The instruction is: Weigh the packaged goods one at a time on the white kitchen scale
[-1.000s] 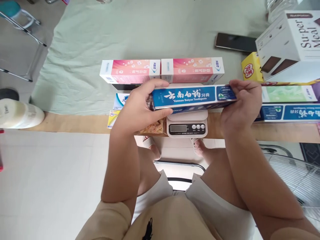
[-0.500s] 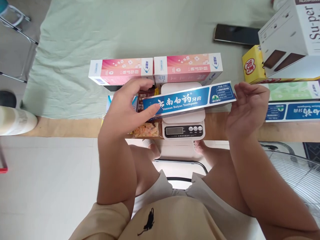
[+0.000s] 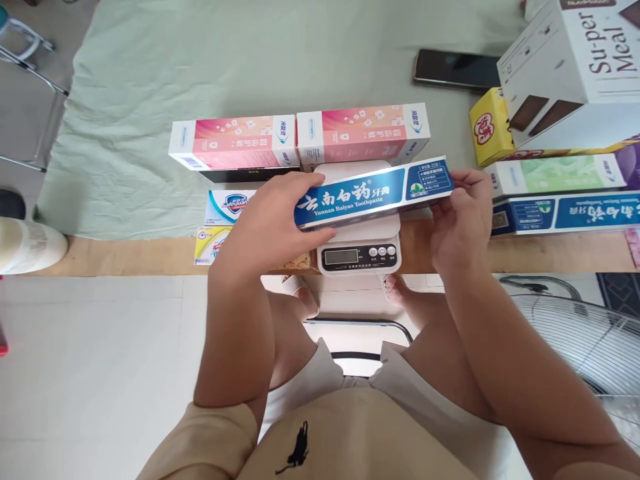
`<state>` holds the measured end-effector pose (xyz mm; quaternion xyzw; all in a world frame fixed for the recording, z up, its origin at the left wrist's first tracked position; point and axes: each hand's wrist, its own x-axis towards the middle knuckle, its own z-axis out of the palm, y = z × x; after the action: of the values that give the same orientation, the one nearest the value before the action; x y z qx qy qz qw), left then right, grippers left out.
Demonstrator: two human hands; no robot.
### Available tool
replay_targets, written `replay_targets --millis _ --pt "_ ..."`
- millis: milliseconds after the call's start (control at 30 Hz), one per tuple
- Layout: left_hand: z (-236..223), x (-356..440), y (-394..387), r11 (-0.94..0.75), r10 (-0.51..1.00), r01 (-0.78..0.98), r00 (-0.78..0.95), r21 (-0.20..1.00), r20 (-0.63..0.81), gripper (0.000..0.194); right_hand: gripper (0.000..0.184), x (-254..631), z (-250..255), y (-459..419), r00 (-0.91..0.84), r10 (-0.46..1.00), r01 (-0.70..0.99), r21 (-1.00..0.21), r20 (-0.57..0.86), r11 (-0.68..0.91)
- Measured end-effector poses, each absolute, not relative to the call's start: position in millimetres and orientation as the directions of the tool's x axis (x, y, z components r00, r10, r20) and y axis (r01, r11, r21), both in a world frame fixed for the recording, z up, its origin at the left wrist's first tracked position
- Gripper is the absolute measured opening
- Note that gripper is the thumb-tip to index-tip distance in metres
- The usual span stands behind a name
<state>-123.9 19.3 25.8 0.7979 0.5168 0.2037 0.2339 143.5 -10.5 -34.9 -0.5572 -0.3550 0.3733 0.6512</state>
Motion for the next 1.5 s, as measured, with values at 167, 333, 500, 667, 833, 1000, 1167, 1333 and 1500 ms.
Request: replay_targets --millis 167,333,500,667,833,1000,1167,1333,1500 --pt "24 -118 25 -0.392 0.911 0.755 0.397 0.525 0.110 0.044 0.027 136 -35 -10 0.479 0.869 -0.098 -0.976 0.123 0.193" --pt "50 -135 9 -0.416 0.904 0.704 0.390 0.575 0.176 0.036 0.039 116 -27 -7 0.476 0.834 -0.143 -0.911 0.279 0.386" --pt "81 -189 -30 -0.327 0.933 0.689 0.127 0.647 0.337 0.044 0.049 83 -23 -14 0.244 0.839 -0.067 -0.854 0.487 0.515" --pt "85 -247 -64 -0.034 0.857 0.740 -0.324 0.672 0.401 0.051 0.038 54 -28 -24 0.126 0.806 -0.068 -0.805 0.579 0.589" --pt "57 -287 -76 0.407 0.766 0.645 -0.627 0.647 0.143 0.056 0.034 41 -34 -20 0.041 0.754 0.042 -0.755 0.656 0.654" --pt "28 -302 -59 0.604 0.703 0.587 -0.711 0.539 -0.013 0.040 0.037 34 -41 -18 -0.053 0.704 0.127 -0.695 0.708 0.708" --pt "22 -294 -43 0.651 0.710 0.618 -0.701 0.440 -0.068 0.040 0.043 26 -45 -18 -0.095 0.692 0.180 -0.672 0.715 0.719" --pt "12 -295 -43 0.404 0.903 0.720 -0.413 0.564 -0.119 0.036 0.049 24 -42 -17 -0.145 0.728 0.186 -0.704 0.671 0.686" --pt "-1 -306 -41 0.265 0.957 0.627 -0.263 0.733 -0.122 0.047 0.048 23 -41 -15 -0.143 0.765 0.167 -0.746 0.628 0.644"
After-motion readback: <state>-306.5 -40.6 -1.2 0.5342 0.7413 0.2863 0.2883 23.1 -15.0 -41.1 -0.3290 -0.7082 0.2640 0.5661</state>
